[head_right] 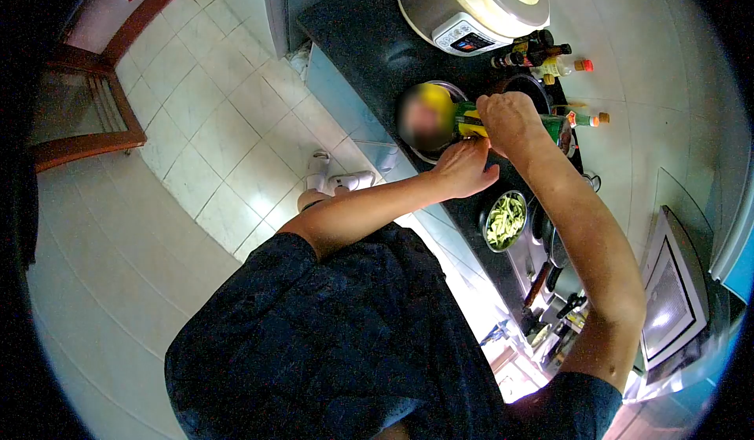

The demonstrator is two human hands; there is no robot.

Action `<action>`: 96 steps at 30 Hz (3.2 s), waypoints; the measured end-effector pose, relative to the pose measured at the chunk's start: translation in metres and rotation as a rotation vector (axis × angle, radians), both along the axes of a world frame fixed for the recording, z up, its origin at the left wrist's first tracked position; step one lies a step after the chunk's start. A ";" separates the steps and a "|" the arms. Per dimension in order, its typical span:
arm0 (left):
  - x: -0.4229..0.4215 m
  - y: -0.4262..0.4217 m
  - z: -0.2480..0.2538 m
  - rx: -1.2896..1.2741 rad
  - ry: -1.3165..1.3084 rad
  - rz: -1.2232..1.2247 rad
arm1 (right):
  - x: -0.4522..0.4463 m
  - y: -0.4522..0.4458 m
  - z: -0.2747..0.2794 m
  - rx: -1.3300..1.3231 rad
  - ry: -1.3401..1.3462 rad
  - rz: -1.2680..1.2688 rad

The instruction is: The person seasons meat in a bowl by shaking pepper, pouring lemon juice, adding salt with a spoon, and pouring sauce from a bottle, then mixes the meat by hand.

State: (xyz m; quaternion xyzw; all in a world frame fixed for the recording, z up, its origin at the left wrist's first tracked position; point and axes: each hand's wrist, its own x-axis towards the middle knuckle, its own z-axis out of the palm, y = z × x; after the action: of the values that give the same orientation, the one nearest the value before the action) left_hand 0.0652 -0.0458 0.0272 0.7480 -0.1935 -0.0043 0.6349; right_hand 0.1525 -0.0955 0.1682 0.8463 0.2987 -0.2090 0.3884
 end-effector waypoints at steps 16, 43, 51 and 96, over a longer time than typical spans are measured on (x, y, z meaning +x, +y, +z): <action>-0.001 -0.016 -0.003 -0.125 0.045 0.050 | -0.007 0.031 0.014 -0.145 0.032 0.047; -0.005 -0.007 -0.017 0.089 0.011 -0.087 | -0.031 -0.040 0.004 0.246 -0.062 -0.360; -0.002 0.026 -0.033 0.343 -0.106 -0.248 | -0.115 -0.090 -0.024 1.083 -0.179 -0.848; 0.086 0.108 -0.021 0.507 -0.029 -0.170 | 0.167 -0.333 -0.169 1.440 -1.347 -1.478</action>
State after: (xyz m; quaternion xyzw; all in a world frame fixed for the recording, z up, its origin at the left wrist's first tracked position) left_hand 0.1513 0.0623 0.0067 0.8642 -0.2574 -0.0953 0.4217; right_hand 0.3192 -0.4290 -0.0012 0.7719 -0.4645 0.3120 -0.3017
